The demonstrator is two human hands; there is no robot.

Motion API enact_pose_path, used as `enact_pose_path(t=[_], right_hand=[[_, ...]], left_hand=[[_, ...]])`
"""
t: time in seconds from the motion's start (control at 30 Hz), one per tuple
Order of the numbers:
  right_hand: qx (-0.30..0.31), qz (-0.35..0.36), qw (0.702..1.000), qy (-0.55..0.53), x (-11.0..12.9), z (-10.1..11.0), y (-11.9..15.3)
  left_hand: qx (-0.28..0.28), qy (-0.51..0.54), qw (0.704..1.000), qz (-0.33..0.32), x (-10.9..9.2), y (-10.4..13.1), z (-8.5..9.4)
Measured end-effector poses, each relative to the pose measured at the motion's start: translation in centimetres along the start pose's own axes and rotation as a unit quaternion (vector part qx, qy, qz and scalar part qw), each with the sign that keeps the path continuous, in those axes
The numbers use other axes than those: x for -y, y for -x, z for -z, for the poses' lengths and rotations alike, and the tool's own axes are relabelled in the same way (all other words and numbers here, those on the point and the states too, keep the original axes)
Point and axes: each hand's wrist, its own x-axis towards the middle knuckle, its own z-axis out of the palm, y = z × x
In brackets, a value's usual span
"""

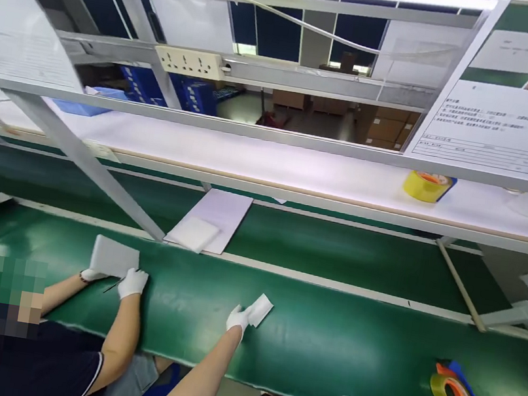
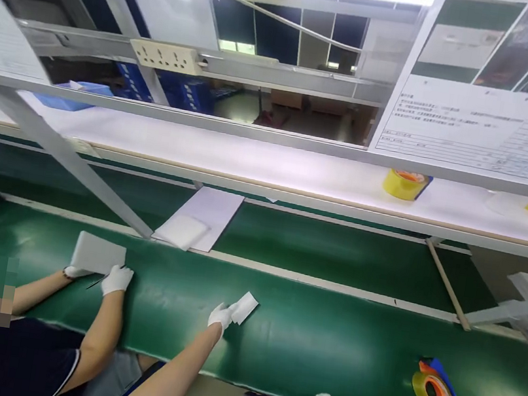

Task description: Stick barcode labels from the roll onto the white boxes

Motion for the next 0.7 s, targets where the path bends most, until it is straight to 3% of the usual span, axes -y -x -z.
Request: enact_pose_path(t=[0.1,0.17,0.3,0.4,0.5,0.6,0.7], right_hand=[[0.007,0.015,1.000,0.010,2.6,-3.4,1.0],[0.011,0.060,0.998,0.026,4.9,-4.8,1.5],[0.011,0.172,0.984,0.049,9.8,-6.9,2.2],[0.044,0.200,0.976,0.072,12.5,-8.5,2.8],[0.119,0.236,0.964,0.038,14.2,-10.0,4.0],[0.197,0.264,0.944,0.002,15.3,-10.9,5.7],[0.225,0.278,0.933,0.022,16.0,-10.9,6.9]], left_hand=[[0.109,0.047,0.993,-0.011,-0.7,1.6,-1.7],[0.204,0.087,0.975,-0.032,-0.7,3.9,-2.7],[0.430,0.153,0.884,-0.101,-0.3,10.0,-3.3],[0.541,0.143,0.816,-0.148,-0.3,13.9,-2.2],[0.554,0.096,0.809,-0.171,-1.4,15.5,-0.8],[0.518,0.091,0.837,-0.152,-3.3,15.7,0.4],[0.474,0.082,0.864,-0.150,-5.2,15.8,1.1]])
